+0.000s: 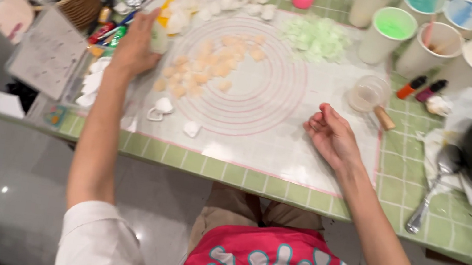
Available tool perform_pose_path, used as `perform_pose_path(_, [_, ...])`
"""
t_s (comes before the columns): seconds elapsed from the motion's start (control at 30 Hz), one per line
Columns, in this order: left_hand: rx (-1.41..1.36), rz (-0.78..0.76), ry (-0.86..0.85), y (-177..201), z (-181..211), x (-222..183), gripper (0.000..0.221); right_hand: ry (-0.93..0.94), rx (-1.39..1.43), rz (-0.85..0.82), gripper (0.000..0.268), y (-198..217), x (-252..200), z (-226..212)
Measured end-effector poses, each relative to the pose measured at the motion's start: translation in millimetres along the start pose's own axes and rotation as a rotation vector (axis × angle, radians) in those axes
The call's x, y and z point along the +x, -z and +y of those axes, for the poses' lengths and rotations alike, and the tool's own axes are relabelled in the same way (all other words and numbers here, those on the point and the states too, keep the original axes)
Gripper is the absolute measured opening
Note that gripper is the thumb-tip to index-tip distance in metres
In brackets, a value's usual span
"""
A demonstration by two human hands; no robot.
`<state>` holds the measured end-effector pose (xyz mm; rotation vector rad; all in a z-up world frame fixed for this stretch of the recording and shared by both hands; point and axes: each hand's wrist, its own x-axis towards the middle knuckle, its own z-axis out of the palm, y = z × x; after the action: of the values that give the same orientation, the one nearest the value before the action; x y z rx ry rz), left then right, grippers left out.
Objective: The person is crafting a decorative wax flower by assembling pre-formed petals and pouring melted wax onto a mat to shape it.
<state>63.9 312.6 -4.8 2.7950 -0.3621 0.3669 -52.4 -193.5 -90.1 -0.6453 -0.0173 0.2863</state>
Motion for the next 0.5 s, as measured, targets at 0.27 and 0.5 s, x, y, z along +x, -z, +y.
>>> perform_pose_path(0.27, [0.006, -0.035, -0.052, -21.8, -32.6, 10.8, 0.12, 0.154, 0.08, 0.058, 0.015, 10.7, -48.4, -47.4])
perform_pose_path(0.5, [0.138, -0.035, -0.117, 5.2, -4.9, 9.2, 0.167, 0.331, -0.48, 0.338, 0.018, 32.0, -119.5, -120.3])
